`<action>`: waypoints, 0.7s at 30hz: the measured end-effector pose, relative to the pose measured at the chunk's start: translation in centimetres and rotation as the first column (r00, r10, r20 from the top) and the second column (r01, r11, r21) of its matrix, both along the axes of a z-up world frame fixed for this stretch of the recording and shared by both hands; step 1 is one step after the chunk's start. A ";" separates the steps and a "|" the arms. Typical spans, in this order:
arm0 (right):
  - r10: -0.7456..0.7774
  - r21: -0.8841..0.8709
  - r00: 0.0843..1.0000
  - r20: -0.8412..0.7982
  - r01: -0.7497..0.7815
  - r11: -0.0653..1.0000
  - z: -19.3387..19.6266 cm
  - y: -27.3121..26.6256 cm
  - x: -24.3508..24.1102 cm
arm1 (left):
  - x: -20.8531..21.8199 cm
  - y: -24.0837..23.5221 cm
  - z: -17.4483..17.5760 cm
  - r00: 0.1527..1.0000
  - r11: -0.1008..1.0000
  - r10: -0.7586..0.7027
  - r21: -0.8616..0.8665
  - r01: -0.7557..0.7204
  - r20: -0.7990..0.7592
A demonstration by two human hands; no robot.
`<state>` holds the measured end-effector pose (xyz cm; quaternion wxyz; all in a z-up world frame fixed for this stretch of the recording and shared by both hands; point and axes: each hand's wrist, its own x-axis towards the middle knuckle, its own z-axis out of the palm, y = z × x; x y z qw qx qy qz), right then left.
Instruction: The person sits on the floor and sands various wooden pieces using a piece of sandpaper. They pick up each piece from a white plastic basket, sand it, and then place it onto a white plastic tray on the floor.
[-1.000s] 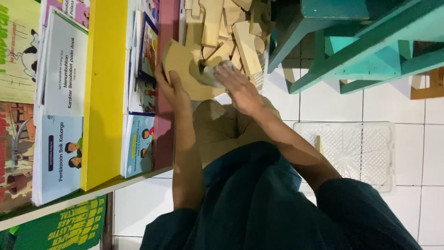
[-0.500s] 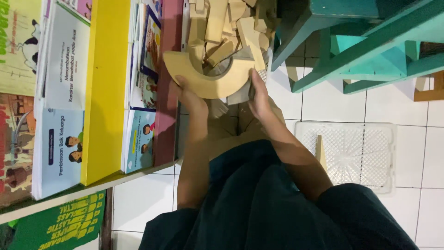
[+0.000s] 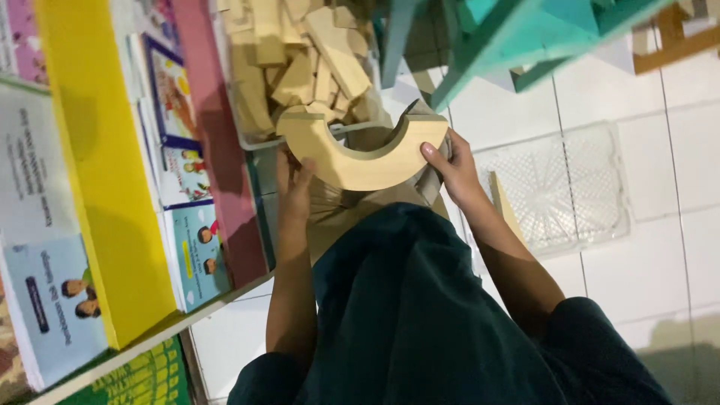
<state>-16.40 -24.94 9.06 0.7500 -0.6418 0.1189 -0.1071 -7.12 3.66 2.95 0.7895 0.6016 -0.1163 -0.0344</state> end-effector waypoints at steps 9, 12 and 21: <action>-0.366 0.134 0.931 0.010 0.362 0.923 1.0 -6.3 -9.5 | -1.0 -10.3 6.7 0.953 0.943 -0.300 0.159 0.292 0.032; -0.495 0.184 0.869 -0.004 0.487 0.854 -0.3 -8.7 -13.1 | 0.0 -13.9 4.2 0.882 0.867 -0.464 0.247 0.433 0.086; -0.767 0.258 0.635 -0.094 0.759 0.597 -4.7 -14.3 -22.2 | -3.3 -30.0 2.6 0.613 0.580 -0.782 0.230 0.782 -0.111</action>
